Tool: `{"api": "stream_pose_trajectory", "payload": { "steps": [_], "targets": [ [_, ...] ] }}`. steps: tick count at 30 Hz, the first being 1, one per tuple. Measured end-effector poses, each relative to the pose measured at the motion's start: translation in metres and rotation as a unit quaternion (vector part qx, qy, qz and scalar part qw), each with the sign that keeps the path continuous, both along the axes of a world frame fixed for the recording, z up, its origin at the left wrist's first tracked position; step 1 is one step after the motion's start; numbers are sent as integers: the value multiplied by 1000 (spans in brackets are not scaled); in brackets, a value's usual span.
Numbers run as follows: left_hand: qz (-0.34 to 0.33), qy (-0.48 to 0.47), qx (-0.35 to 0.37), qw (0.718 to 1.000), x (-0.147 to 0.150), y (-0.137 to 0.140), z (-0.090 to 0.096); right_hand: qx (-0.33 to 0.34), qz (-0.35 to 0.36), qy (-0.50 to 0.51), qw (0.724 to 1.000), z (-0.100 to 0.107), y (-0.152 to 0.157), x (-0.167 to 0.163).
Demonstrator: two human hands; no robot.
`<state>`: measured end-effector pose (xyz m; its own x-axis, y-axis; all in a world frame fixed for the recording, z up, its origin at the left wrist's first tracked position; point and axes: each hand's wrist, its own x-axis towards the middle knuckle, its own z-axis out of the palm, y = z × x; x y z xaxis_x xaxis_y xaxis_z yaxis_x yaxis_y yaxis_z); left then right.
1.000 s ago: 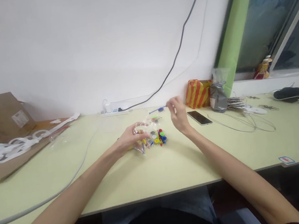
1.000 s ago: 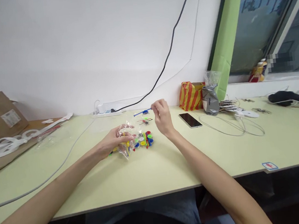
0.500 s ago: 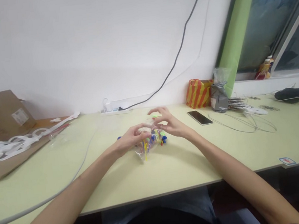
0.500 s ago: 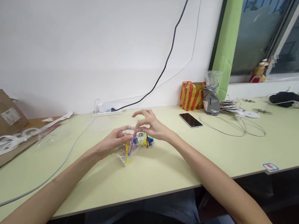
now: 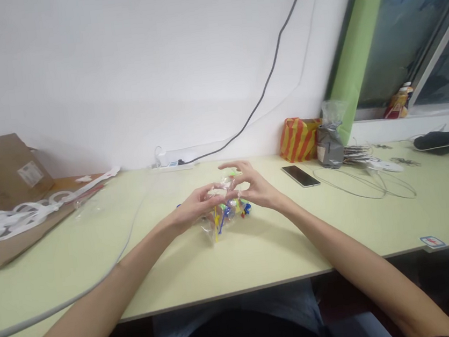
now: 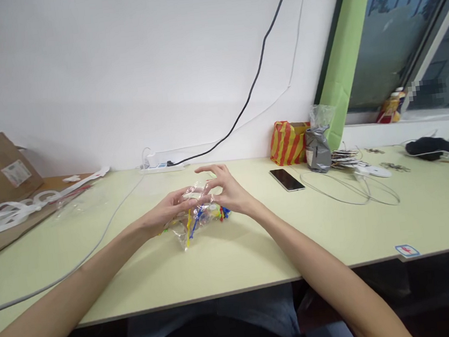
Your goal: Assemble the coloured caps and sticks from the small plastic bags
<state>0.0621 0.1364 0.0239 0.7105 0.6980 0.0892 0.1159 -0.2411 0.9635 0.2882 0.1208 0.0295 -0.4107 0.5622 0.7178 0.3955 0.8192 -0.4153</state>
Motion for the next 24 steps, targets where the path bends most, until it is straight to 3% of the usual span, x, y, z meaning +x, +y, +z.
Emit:
{"api": "stream_pose_trajectory", "payload": {
  "steps": [9, 16, 20, 24],
  "targets": [
    [-61, -26, -45, 997, 0, -3, 2, 25, -19, 22, 999, -7, -5, -12],
    [-60, -26, -3, 998, 3, -6, 4, -80, 110, -61, 989, -4, -2, -7],
    [-42, -42, 16, 998, 2, -3, 3, -147, 126, 31, 981, 0, -3, -6],
    [29, -75, 38, 996, 1, 5, -1, -185, 92, 96, 974, 5, -2, -1]
  ]
}}
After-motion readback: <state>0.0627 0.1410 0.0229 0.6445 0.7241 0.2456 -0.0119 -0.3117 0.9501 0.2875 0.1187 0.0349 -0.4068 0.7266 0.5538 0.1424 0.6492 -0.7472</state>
